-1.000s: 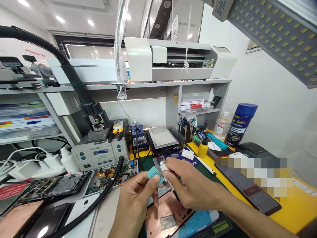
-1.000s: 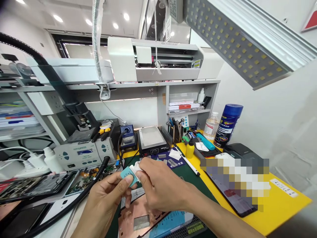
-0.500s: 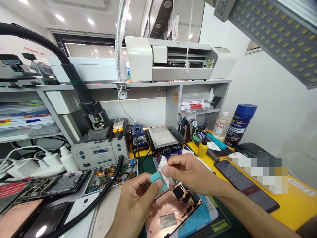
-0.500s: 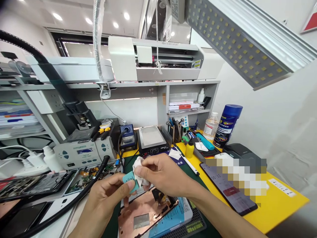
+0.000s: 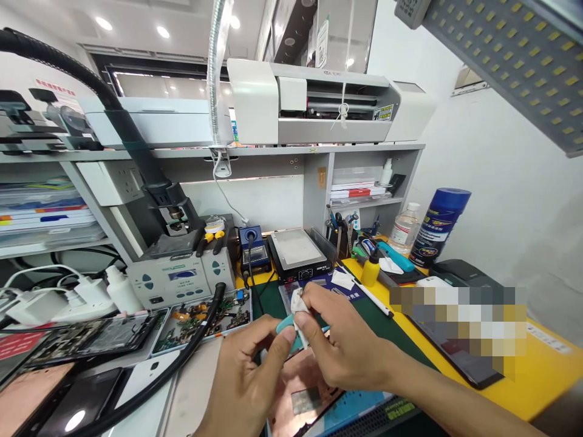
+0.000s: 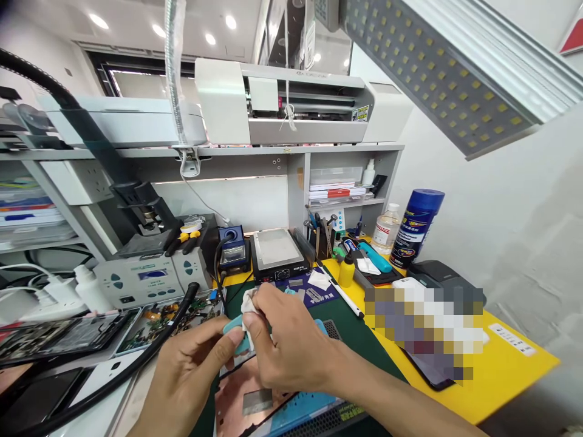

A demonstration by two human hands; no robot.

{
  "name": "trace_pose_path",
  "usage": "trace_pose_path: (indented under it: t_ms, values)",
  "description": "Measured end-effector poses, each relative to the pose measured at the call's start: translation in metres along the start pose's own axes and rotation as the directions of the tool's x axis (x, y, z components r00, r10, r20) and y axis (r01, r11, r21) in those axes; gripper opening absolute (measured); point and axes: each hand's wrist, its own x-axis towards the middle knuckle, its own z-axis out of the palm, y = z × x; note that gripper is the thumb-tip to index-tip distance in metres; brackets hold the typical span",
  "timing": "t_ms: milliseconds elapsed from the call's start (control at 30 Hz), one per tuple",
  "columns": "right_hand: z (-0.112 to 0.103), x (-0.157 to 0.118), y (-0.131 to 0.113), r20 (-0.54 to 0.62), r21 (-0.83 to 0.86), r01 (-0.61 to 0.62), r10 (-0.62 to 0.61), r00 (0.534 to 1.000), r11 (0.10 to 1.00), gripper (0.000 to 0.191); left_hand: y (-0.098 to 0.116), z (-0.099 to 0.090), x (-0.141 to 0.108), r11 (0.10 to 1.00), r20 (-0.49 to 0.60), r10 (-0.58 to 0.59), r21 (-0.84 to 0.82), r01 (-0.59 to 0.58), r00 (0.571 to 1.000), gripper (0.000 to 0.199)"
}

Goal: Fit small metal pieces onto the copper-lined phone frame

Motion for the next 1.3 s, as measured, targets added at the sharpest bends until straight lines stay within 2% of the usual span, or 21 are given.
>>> trace_pose_path:
  t_ms: [133,300,367,467,533,600,733,867,933,967,1000,1033,1067,1100,1133,1200,1233,1300]
  values:
    - [0.007,0.000,-0.001,-0.078,-0.034,-0.008,0.005,0.997,0.999,0.017,-0.001,0.010,-0.003,1.000,-0.118,0.019,-0.011,-0.021,0.993,0.034]
    - [0.007,0.004,-0.005,-0.146,0.007,-0.070,0.070,0.987,0.998,0.019,0.002,0.016,-0.008,0.999,-0.164,0.000,-0.035,-0.006,0.987,0.036]
    - [0.000,0.006,-0.001,-0.208,0.065,-0.128,0.139,0.968,0.990,0.021,0.003,0.016,-0.009,0.998,-0.187,-0.024,-0.059,0.014,0.982,0.035]
    - [-0.013,0.009,0.007,-0.281,0.197,-0.267,0.315,0.907,0.943,0.027,0.004,0.014,-0.008,0.977,-0.183,-0.103,-0.201,0.066,0.978,0.035]
    - [-0.020,0.011,0.011,-0.180,0.267,-0.310,0.363,0.914,0.913,0.031,0.003,0.013,-0.006,0.928,-0.111,-0.165,-0.353,0.116,0.980,0.035]
    - [-0.024,0.013,0.012,-0.041,0.371,-0.314,0.353,0.935,0.874,0.034,0.001,0.010,-0.004,0.871,-0.035,-0.207,-0.462,0.168,0.978,0.033]
    - [-0.028,0.015,0.008,0.145,0.595,-0.351,0.332,0.932,0.724,0.035,-0.002,0.008,-0.002,0.837,0.014,-0.226,-0.509,0.202,0.974,0.030]
    - [-0.031,0.013,0.009,0.250,0.643,-0.420,0.344,0.905,0.640,0.034,-0.001,0.010,-0.002,0.828,0.035,-0.209,-0.525,0.196,0.977,0.033]
    - [-0.032,0.011,0.012,0.286,0.642,-0.459,0.364,0.887,0.614,0.033,-0.002,0.009,-0.002,0.866,-0.010,-0.179,-0.476,0.152,0.984,0.031]
    - [-0.032,0.011,0.014,0.296,0.638,-0.475,0.376,0.878,0.606,0.033,-0.003,0.007,-0.001,0.919,-0.059,-0.131,-0.382,0.098,0.990,0.028]
    - [-0.033,0.010,0.015,0.305,0.636,-0.489,0.388,0.870,0.597,0.033,-0.006,0.005,0.000,0.974,-0.122,-0.026,-0.228,-0.002,0.992,0.022]
    - [-0.033,0.009,0.017,0.320,0.637,-0.505,0.397,0.860,0.582,0.034,-0.010,0.001,0.001,0.991,-0.176,0.129,-0.019,-0.134,0.976,0.017]
    - [-0.034,0.009,0.018,0.345,0.645,-0.523,0.398,0.850,0.557,0.035,-0.014,-0.003,0.002,0.930,-0.172,0.328,0.233,-0.285,0.929,0.019]
    - [-0.034,0.009,0.019,0.376,0.657,-0.541,0.394,0.839,0.525,0.036,-0.018,-0.007,0.004,0.776,-0.127,0.551,0.442,-0.451,0.825,0.031]
    - [-0.034,0.009,0.019,0.411,0.671,-0.559,0.382,0.827,0.487,0.037,-0.022,-0.012,0.005,0.604,-0.048,0.690,0.587,-0.539,0.722,0.042]
    - [-0.035,0.009,0.019,0.475,0.692,-0.588,0.349,0.808,0.419,0.038,-0.029,-0.019,0.006,0.351,0.079,0.814,0.723,-0.595,0.576,0.055]
    - [-0.035,0.009,0.019,0.495,0.698,-0.597,0.337,0.801,0.395,0.037,-0.031,-0.021,0.007,0.277,0.119,0.834,0.754,-0.595,0.538,0.057]
    - [-0.034,0.008,0.018,0.518,0.700,-0.609,0.323,0.792,0.373,0.035,-0.033,-0.025,0.006,0.192,0.164,0.854,0.782,-0.593,0.493,0.059]
